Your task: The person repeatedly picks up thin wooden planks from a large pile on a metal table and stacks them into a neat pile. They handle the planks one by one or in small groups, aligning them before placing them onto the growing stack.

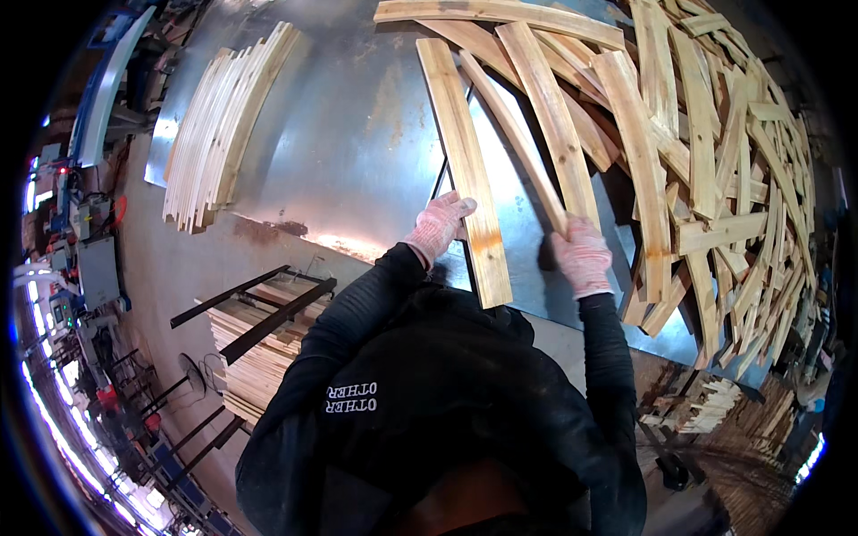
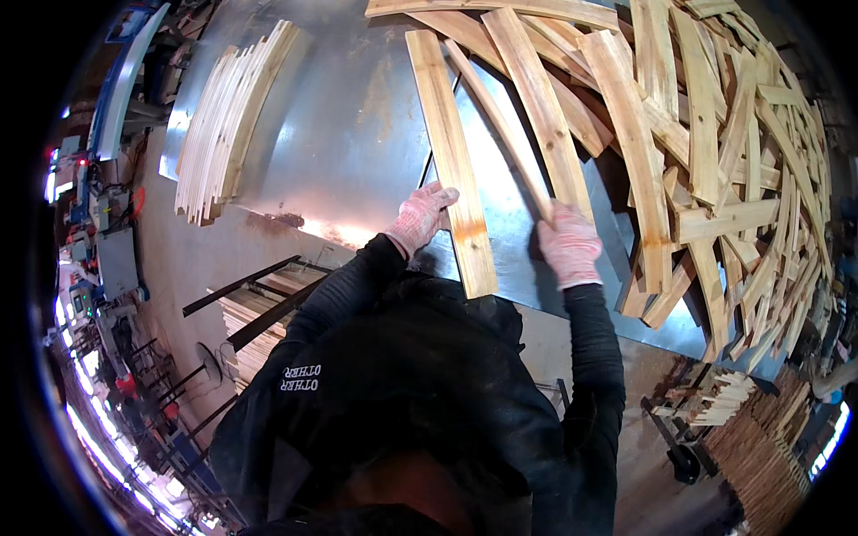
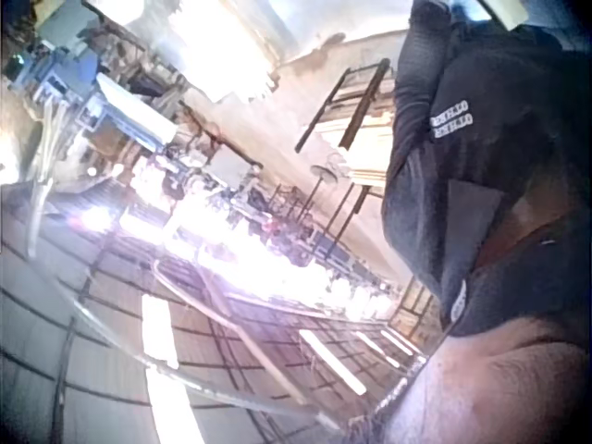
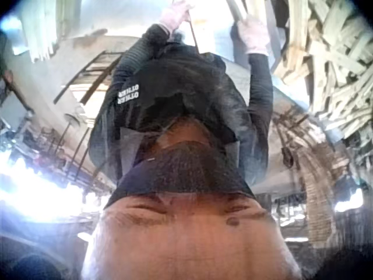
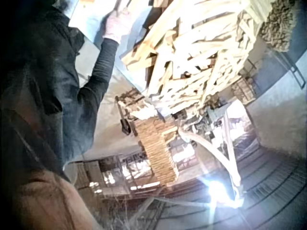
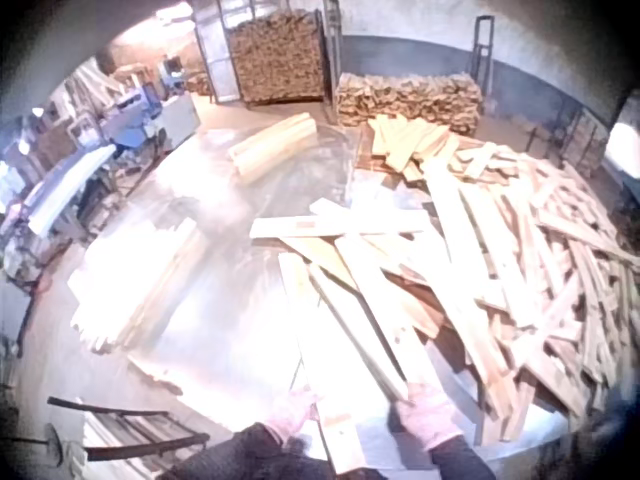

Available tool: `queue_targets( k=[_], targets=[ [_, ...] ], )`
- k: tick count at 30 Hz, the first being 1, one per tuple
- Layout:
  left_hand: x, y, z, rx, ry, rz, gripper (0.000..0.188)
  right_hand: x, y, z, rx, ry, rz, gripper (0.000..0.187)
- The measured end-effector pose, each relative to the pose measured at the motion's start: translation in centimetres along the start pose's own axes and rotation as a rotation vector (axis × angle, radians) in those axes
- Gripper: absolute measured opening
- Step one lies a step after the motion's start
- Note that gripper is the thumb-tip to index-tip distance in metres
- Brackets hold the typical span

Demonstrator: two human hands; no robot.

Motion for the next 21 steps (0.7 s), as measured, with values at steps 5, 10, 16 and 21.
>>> queue_targets(
  k=[5, 10, 16, 21],
  targets=[
    [1.2, 2.2, 2.0, -0.362, 0.025, 0.175, 0.057, -2.2, 0.1, 10.1, -0.057, -0.324, 0.144, 0.065],
    [2.1, 2.7, 2.2, -0.126, 0.108, 0.052, 0.047, 5.0, -0.6, -0.8, -0.021, 0.334, -0.142, 0.095],
    [2.7, 2.9, 3.6, -0.381, -0.034, 0.134, 0.063, -2.6, -0.1, 8.5, 0.0, -0.042, 0.141, 0.077],
    [2.7, 0.2, 4.5, -0.061, -0.025, -0.207, 0.046, 7.6, -8.1, 8.5, -0.255, -0.102, -0.439, 0.079]
  ],
)
Point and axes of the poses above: each hand's wrist, its own x-axis towards the middle knuckle, its own y-axis out of the palm, z = x × y, the point moved 5 cm from there along x, towards the middle knuckle, and after that the axes turned 1 degree about -y, right-handed, at the moved point
